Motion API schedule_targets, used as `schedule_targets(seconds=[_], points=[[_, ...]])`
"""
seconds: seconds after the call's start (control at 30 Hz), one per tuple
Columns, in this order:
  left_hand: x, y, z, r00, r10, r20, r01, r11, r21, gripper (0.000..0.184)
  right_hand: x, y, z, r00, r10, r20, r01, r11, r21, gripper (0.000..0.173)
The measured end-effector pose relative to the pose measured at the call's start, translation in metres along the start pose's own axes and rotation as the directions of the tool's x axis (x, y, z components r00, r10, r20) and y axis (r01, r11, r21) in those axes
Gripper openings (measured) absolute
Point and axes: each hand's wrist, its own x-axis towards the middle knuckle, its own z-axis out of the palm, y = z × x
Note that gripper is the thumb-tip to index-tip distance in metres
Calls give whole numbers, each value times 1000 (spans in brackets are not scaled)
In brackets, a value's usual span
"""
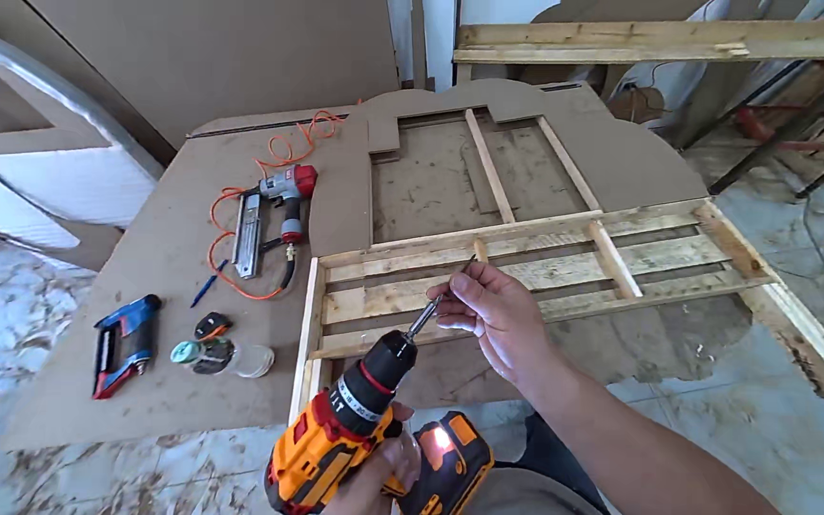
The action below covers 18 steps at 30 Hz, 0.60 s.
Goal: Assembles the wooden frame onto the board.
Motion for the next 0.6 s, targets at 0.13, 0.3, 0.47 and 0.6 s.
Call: schedule_targets(seconds=[0.13, 0.3, 0.47, 0.6], points=[[32, -43, 42, 1000, -20, 4, 20, 999, 27, 31, 10, -32, -59, 1000, -10, -23, 9, 1000, -21, 13], [75, -128, 111, 993, -48, -106, 48, 999, 0, 31, 35, -71, -162, 999, 46, -9, -46, 994, -96, 13], [112, -205, 177, 936, -131, -328, 91, 987, -134, 30, 83, -94, -249, 969, 247, -17, -244, 942, -231, 16], [129, -259, 202, 877, -150, -456, 24, 962, -270, 30, 115, -84, -287, 910, 414, -19, -401, 868, -292, 16]])
